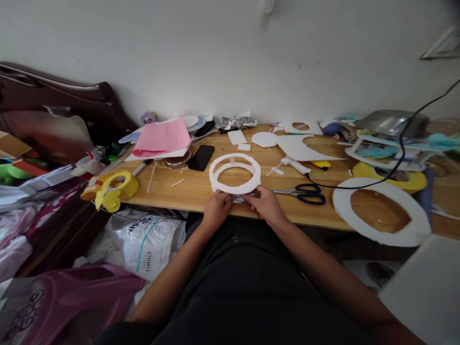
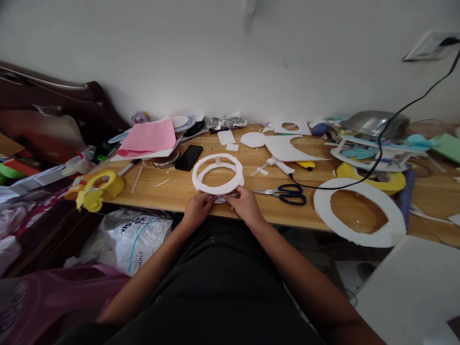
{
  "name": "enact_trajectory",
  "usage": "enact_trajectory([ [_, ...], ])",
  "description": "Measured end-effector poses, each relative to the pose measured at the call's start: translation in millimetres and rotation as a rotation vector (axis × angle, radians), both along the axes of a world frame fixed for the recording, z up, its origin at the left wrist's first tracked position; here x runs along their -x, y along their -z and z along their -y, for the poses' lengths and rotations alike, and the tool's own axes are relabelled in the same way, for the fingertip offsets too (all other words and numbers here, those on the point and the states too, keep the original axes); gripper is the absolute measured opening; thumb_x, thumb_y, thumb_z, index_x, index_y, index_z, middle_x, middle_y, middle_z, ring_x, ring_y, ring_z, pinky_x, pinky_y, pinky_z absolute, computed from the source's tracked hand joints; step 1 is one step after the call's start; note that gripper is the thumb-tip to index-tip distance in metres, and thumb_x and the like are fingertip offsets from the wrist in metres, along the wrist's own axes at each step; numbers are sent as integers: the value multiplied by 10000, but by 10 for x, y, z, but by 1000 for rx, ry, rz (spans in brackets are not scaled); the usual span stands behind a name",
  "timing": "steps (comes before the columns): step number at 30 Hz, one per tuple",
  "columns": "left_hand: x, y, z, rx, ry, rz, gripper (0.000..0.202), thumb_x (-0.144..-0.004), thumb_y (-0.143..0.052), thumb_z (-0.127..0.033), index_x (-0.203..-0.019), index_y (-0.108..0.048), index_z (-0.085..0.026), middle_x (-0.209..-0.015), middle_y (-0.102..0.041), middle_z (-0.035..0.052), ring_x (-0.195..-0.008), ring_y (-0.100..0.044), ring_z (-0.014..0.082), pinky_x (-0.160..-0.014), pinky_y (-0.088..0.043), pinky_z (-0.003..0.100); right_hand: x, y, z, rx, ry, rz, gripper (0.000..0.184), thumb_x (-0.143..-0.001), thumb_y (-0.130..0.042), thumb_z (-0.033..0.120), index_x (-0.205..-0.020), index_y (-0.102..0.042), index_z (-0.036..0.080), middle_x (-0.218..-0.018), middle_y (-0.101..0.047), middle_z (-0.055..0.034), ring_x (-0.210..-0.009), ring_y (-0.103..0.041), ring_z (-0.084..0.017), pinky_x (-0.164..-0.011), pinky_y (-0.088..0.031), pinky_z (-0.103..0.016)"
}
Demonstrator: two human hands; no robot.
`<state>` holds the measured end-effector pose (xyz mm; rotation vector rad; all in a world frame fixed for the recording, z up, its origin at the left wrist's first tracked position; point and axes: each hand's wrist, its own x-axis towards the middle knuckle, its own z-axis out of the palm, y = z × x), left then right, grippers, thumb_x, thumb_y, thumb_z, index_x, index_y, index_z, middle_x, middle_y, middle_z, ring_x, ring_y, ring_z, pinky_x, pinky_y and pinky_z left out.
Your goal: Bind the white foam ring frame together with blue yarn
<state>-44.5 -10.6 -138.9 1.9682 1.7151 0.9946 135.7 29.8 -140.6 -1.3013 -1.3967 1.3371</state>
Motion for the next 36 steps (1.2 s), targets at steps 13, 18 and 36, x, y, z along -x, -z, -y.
enact_trajectory([
  [13, -35, -10, 20, 6, -31, -56, 218, -951, -578, -240, -1066, -763, -221, -1107, -720, 99, -964, -683, 261, -815, -524, 337, 7, -151, -70, 95, 5, -29, 185, -932, -680, 279, -1030, -620, 135, -721, -620, 45, -453, -493, -46, -394, -389, -159],
  [18, -17, 14, 17, -11, -37, -33, 187, -941, -600, -236, -1016, -770, -216, -1011, -723, 81, -905, -678, 229, -803, -517, 305, 27, -134, -20, 52, -20, -95, 401, -703, -784, 311, -1023, -586, 173, -720, -697, 12, -395, -492, -73, -336, -341, -190],
  [36, -33, -23, 45, -12, -102, 87, 156, -892, -619, -211, -935, -763, -168, -861, -683, 39, -713, -595, 154, -671, -456, 252, -69, -65, 49, -25, -184, -211, 506, -712, -785, 441, -1110, -599, 190, -1036, -757, -75, -451, -518, -70, -401, -383, -222],
])
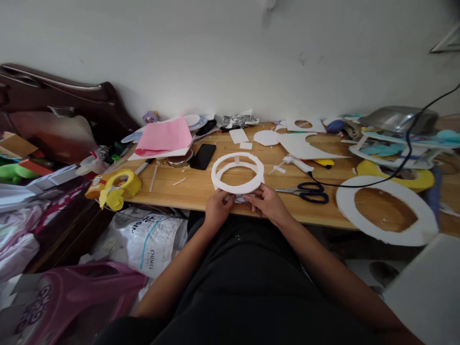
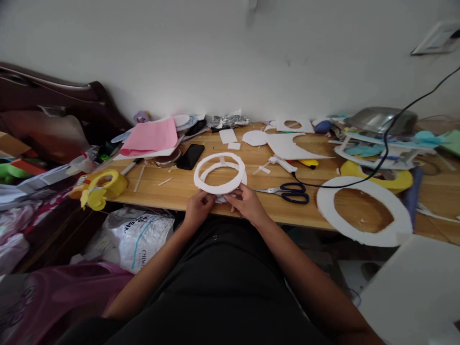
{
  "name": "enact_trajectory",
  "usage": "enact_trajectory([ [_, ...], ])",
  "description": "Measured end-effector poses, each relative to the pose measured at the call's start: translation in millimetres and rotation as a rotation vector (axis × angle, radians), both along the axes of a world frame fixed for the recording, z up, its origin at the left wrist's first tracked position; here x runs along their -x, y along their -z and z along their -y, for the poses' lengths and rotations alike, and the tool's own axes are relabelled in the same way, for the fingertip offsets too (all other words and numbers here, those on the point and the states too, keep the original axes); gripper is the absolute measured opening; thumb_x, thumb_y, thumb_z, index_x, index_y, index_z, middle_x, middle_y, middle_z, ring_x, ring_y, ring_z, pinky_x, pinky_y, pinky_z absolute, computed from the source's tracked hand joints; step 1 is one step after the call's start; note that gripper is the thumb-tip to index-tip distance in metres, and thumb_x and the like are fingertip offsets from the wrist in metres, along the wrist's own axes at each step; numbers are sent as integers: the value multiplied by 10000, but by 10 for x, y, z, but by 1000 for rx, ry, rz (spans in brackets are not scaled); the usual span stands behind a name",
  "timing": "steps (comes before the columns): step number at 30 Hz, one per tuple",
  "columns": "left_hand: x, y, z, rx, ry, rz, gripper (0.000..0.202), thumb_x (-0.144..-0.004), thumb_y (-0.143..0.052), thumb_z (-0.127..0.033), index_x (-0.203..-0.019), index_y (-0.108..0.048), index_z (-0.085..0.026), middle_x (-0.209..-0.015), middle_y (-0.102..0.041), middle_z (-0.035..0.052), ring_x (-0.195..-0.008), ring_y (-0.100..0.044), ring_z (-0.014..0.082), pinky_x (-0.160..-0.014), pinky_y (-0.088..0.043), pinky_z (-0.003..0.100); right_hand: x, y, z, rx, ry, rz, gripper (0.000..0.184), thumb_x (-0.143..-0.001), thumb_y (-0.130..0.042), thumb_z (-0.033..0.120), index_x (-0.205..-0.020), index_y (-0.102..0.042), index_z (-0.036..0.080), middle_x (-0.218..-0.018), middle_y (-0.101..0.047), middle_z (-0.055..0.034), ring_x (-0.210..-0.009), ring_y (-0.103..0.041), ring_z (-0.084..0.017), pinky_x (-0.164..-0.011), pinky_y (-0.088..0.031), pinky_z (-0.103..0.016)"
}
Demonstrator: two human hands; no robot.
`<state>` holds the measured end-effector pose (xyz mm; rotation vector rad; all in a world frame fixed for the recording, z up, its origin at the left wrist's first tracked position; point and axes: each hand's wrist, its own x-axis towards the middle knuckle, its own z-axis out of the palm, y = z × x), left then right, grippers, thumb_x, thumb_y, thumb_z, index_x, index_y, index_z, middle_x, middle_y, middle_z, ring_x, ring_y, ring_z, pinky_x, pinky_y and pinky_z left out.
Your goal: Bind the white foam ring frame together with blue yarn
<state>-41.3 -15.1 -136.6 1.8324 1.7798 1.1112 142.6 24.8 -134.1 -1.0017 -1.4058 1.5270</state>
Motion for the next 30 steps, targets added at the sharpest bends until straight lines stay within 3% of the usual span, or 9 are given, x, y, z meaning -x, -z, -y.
enact_trajectory([
  [6, 19, -22, 25, 3, 17, 29, 169, -915, -590, -238, -937, -739, -161, -779, -668, 18, -669, -569, 143, -648, -441, 241, 16, 5, -3, -17, 2, 21, 454, -744, -750, 449, -1097, -614, 198, -1057, -763, -83, -448, -514, -72, -411, -394, -226],
  [11, 61, -30, 14, 3, 103, 34, 167, -913, -600, -218, -988, -745, -182, -906, -692, 37, -761, -601, 153, -734, -475, 249, 5, -41, 5, -13, -33, 22, 497, -734, -762, 445, -1133, -600, 197, -1136, -748, -100, -485, -534, -72, -436, -430, -225],
  [14, 65, -31, 15, 5, 127, 50, 181, -914, -615, -219, -1025, -755, -191, -951, -700, 44, -790, -612, 157, -763, -479, 257, 1, -39, 3, 6, -40, 32, 478, -728, -765, 436, -1107, -614, 186, -1082, -757, -100, -470, -522, -72, -393, -388, -212],
  [17, 50, -25, 19, 9, 112, 83, 164, -911, -647, -262, -985, -772, -186, -919, -703, 39, -746, -603, 147, -729, -470, 251, 17, -20, -5, 20, -32, 38, 446, -706, -785, 412, -1059, -634, 184, -1039, -762, -89, -457, -508, -68, -368, -362, -203],
  [23, -7, -34, -2, -6, 51, 207, 187, -906, -674, -315, -914, -785, -165, -918, -718, 38, -711, -592, 134, -664, -463, 238, 62, -17, -21, 23, -35, 9, 465, -675, -811, 376, -1070, -645, 197, -1070, -765, -93, -557, -587, -110, -417, -437, -217],
  [30, -26, -24, -2, -17, 18, 298, 153, -870, -714, -282, -937, -800, -175, -932, -739, 42, -676, -571, 132, -660, -462, 254, 29, -47, -7, 13, -62, -11, 448, -713, -788, 411, -1082, -655, 193, -1050, -775, -88, -465, -505, -70, -412, -425, -225],
])
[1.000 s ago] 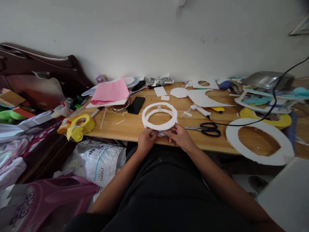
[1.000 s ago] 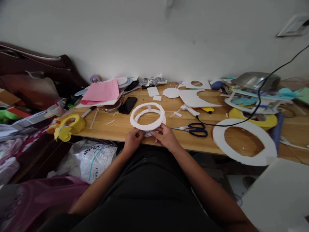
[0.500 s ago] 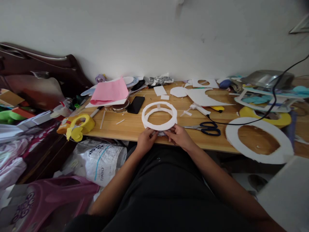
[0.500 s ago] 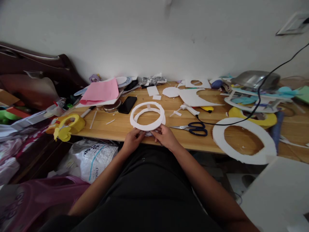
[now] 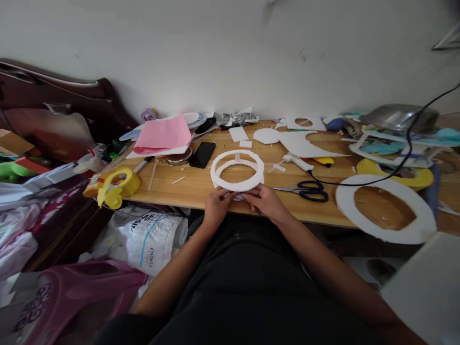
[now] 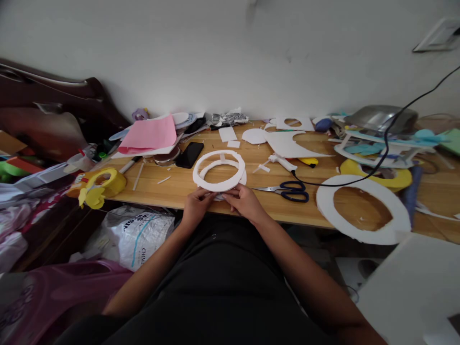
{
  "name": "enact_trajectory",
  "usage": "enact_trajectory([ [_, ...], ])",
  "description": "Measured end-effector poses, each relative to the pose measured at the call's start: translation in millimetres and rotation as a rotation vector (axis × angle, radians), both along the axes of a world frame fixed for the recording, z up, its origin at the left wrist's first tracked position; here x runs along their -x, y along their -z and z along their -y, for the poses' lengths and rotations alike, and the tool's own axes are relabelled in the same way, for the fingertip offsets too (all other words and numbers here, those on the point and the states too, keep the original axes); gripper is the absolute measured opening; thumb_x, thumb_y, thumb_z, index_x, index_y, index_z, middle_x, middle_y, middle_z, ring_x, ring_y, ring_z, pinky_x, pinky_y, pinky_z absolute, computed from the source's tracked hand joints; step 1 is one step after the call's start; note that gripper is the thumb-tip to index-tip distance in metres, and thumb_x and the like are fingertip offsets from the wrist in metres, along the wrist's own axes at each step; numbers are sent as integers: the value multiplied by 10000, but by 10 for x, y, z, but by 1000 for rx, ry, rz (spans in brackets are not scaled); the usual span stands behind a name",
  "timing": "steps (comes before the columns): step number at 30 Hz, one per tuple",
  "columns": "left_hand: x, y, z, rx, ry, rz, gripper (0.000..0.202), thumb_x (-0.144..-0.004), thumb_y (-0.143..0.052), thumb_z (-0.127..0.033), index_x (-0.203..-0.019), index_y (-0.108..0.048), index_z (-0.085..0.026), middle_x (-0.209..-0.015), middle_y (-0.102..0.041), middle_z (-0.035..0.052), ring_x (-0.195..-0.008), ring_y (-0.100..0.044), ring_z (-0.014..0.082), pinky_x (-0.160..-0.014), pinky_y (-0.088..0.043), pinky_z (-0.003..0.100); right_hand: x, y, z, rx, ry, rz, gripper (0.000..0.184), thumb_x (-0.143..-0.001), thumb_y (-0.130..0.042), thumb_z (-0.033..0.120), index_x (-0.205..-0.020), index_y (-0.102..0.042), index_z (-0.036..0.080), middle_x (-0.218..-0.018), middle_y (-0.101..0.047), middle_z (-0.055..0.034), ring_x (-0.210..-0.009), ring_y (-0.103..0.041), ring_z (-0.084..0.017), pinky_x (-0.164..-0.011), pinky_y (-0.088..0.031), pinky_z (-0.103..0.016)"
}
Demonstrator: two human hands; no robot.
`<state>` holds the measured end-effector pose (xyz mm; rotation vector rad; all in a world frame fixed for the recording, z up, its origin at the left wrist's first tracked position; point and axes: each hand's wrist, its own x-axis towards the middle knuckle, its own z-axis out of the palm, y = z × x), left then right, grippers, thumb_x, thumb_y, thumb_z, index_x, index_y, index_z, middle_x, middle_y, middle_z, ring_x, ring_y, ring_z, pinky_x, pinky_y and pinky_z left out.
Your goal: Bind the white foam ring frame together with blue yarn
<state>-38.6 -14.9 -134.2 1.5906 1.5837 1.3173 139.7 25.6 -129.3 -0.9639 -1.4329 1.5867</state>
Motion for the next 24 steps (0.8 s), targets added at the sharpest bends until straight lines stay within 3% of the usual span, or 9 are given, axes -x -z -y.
enact_trajectory([
  [7, 19, 13, 15, 32, -24, 27, 121, -846, -722, -256, -893, -792, -170, -827, -755, 26, -621, -547, 130, -647, -452, 261, -13, -4, 19, -8, 10, -14, 430, -733, -776, 413, -1079, -640, 197, -1077, -775, -87, -443, -490, -57, -416, -415, -220],
  [18, 36, -6, 13, 51, -29, 54, 203, -816, -724, -343, -850, -785, -153, -641, -654, -7, -545, -449, 114, -569, -375, 248, -11, -5, 16, -11, 18, -13, 497, -677, -819, 443, -1076, -658, 195, -1029, -782, -85, -465, -520, -78, -422, -451, -232],
  [24, 47, 1, 32, 38, 4, 45, 233, -817, -708, -370, -859, -796, -158, -645, -652, -4, -544, -431, 115, -562, -349, 251, 31, 10, 15, -11, 91, 3, 443, -658, -828, 442, -988, -680, 186, -970, -784, -85, -421, -498, -76, -353, -368, -221],
])
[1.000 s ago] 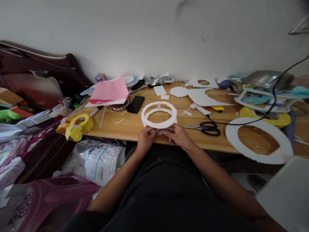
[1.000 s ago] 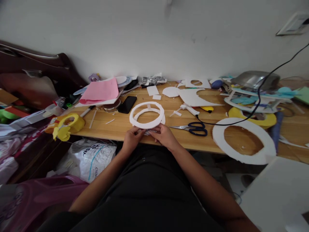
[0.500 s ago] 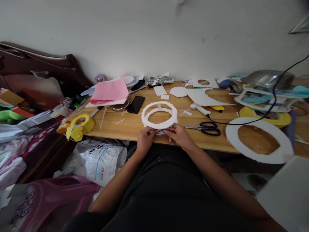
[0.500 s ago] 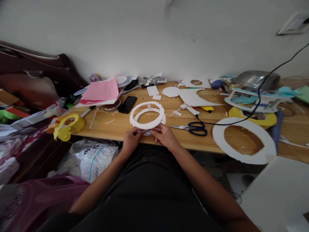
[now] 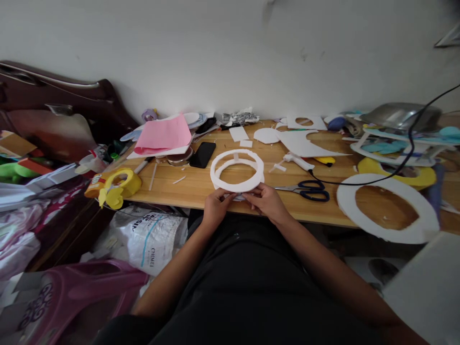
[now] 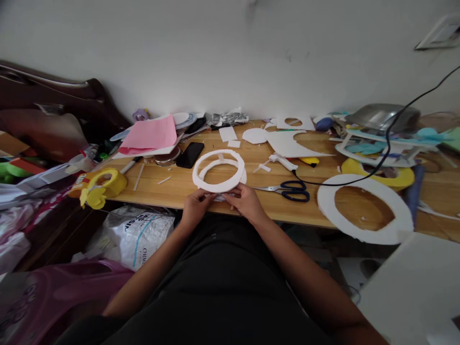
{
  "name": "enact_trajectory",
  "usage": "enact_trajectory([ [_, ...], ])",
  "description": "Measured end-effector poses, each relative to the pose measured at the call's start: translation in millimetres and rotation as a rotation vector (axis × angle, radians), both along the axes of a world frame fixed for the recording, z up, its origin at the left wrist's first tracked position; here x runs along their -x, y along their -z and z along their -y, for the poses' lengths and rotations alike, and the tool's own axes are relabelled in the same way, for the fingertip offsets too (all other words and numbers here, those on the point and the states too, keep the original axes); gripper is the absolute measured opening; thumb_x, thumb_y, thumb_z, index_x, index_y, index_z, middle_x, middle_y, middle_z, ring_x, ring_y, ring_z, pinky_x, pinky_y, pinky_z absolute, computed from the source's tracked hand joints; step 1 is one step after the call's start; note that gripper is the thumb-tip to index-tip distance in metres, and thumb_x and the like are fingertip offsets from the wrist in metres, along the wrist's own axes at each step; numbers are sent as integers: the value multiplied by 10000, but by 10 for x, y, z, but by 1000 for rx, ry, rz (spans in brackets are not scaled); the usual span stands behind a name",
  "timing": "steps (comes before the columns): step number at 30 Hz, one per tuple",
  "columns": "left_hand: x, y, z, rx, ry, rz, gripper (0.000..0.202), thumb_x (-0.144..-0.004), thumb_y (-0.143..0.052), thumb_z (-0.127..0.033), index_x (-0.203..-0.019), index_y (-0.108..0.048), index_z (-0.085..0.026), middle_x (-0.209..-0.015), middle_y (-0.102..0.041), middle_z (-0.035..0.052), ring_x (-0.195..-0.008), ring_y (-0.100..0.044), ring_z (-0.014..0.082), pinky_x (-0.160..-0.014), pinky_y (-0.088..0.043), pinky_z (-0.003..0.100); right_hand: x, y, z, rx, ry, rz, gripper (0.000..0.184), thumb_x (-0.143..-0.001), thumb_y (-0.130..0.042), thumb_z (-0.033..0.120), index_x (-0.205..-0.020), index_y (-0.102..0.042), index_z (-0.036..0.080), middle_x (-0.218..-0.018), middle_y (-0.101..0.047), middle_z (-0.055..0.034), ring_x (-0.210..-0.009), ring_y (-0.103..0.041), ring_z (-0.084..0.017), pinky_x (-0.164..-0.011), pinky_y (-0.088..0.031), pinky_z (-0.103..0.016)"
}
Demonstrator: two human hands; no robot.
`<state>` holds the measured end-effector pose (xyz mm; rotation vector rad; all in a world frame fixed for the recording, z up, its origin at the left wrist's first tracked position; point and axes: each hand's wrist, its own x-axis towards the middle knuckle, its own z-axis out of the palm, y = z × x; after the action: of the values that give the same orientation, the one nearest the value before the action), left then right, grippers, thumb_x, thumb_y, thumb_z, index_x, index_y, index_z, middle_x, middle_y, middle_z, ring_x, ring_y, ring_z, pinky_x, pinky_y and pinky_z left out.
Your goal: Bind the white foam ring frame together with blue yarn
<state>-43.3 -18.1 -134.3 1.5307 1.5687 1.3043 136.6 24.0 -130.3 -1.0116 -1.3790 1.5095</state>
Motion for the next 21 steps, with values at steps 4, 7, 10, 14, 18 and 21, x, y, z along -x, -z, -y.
enact_trajectory([
  [4, 9, 19, 6, 1, 9, -9, 256, -858, -670, -382, -907, -788, -160, -664, -662, -2, -538, -425, 115, -554, -341, 249, 50, 30, -1, -10, 78, 18, 421, -651, -820, 442, -948, -693, 172, -914, -786, -86, -406, -474, -71, -358, -387, -227],
  [7, 21, 24, -10, 2, 31, -27, 258, -881, -656, -385, -934, -769, -160, -700, -679, 3, -529, -431, 112, -555, -357, 246, 69, 48, 7, -24, 142, 36, 401, -687, -783, 436, -970, -689, 169, -960, -786, -91, -412, -467, -62, -362, -389, -216],
  [10, 42, 13, -28, -15, 105, -64, 206, -867, -673, -339, -942, -772, -174, -817, -721, 30, -609, -525, 135, -629, -424, 258, 59, 33, 8, -19, 167, 72, 359, -681, -767, 399, -932, -686, 154, -915, -788, -97, -379, -455, -58, -339, -367, -210],
  [14, 53, -5, -25, -48, 215, -96, 201, -880, -653, -280, -1010, -787, -208, -1065, -746, 71, -949, -663, 220, -876, -490, 310, 34, -37, 4, -39, 242, 126, 342, -689, -721, 333, -973, -689, 145, -949, -791, -104, -341, -452, -61, -299, -333, -207],
  [18, 48, -1, -7, -64, 216, -104, 251, -923, -588, -259, -1086, -771, -201, -1189, -726, 89, -1124, -646, 253, -996, -473, 344, 50, -80, 21, -85, 261, 156, 386, -699, -717, 329, -1043, -693, 158, -1097, -772, -113, -388, -515, -75, -302, -368, -203],
  [21, 44, 16, 5, -47, 179, -109, 259, -948, -555, -274, -1080, -757, -180, -1073, -758, 81, -995, -680, 240, -923, -505, 338, 78, -54, 40, -55, 196, 172, 356, -709, -724, 361, -997, -702, 153, -999, -788, -117, -337, -486, -78, -273, -342, -213],
])
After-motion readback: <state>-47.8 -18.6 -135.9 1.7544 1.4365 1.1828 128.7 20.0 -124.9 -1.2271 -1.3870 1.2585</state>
